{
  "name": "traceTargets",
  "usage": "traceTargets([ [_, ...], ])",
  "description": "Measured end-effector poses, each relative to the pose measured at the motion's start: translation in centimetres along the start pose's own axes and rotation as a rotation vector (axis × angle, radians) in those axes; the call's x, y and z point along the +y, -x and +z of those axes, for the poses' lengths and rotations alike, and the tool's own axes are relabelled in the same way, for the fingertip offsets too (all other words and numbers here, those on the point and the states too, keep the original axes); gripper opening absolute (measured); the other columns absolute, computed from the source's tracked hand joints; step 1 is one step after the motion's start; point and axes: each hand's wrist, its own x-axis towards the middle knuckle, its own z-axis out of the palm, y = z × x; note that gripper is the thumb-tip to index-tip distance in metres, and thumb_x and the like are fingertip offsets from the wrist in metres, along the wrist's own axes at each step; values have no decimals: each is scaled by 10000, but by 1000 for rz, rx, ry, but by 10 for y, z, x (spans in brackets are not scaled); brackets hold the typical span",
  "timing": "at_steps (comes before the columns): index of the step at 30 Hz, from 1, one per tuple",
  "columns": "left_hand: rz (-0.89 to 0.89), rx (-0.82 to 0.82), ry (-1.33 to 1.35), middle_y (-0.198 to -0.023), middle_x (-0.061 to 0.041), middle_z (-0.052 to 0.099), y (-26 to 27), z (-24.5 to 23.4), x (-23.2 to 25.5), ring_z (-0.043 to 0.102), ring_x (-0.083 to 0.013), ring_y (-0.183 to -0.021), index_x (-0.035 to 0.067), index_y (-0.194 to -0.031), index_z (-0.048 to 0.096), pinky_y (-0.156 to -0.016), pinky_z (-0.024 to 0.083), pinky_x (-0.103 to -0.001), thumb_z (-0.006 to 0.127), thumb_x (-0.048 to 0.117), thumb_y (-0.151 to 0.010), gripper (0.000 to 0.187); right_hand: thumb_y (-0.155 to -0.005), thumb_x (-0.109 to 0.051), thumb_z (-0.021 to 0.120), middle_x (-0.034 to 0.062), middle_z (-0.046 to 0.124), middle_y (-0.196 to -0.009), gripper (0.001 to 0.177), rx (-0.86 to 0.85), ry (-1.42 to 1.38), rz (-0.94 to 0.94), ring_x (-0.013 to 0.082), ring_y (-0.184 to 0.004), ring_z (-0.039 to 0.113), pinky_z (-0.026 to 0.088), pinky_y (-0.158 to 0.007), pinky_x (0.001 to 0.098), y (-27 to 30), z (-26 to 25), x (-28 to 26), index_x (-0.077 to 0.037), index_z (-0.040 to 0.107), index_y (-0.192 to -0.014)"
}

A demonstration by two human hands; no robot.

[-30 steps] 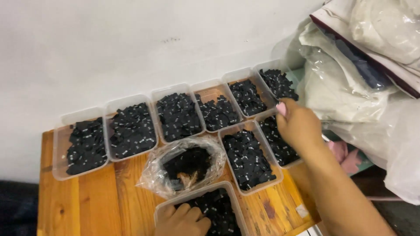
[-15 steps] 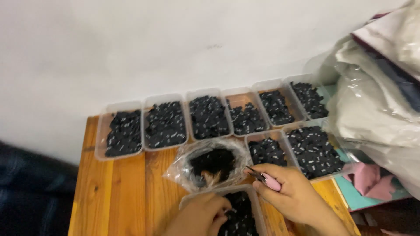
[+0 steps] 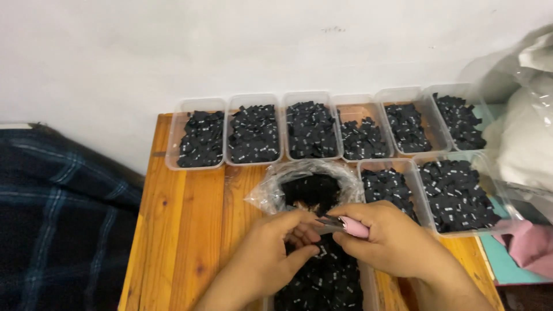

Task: The person repeatedly picks small black fabric pieces from a plastic bag and trims their edges with a pink utility knife. Trimmed pieces are placed into clear plastic containers arranged on a wooden table. The person continues this cycle throughout the clip.

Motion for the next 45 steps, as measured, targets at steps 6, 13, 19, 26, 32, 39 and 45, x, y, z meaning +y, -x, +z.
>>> traceTargets([
  [6,-25,-27,156,-956,-70,726,4,-3,0,699,-143,-852,73,-1194,675,-832,616,-254,783,-12,-840,381,-785,-218,823,-105,885,-750,199,-48,-132,14,19,-651,714,540,-612,243,3,7,12,-250,877,-974],
  [13,-69,-38,136,-957,-54,718,4,-1,6,669,-123,-829,77,-1176,682,-817,602,-250,813,-3,-801,405,-828,-214,818,-66,564,-536,184,31,-93,-59,94,-526,467,410,-505,286,5,23,30,-185,694,-695],
  [19,-95,24,18,-929,22,787,1,6,6,704,-75,-825,166,-1079,779,-761,562,-216,861,176,-792,299,-834,-220,785,-69,761,-664,45,22,-217,-35,61,-618,642,503,-590,266,2,21,24,-183,807,-818],
  [26,-28,210,343,-986,-98,840,-3,16,-12,783,-119,-880,36,-985,780,-829,642,-244,795,-3,-839,152,-836,-223,746,-73,785,-682,115,95,-269,33,80,-600,642,500,-609,267,2,23,29,-193,842,-894],
  [32,-1,304,399,-907,-80,813,-3,21,-16,755,-117,-816,33,-996,778,-778,629,-241,794,8,-856,144,-806,-201,834,-76,659,-573,59,190,-327,26,74,-541,535,468,-564,254,5,32,26,-174,843,-858],
  [39,62,262,411,-961,-80,787,-2,28,-14,751,-136,-899,43,-1049,751,-830,622,-255,767,-11,-874,183,-816,-237,819,-81,717,-631,47,246,-279,59,76,-586,587,490,-600,259,6,31,27,-196,809,-838],
  [45,18,362,149,-903,-19,813,-1,29,-6,739,-88,-807,104,-980,823,-749,608,-219,814,106,-843,138,-824,-268,806,-95,793,-720,70,248,-234,51,63,-646,670,522,-656,250,4,35,29,-214,807,-868],
])
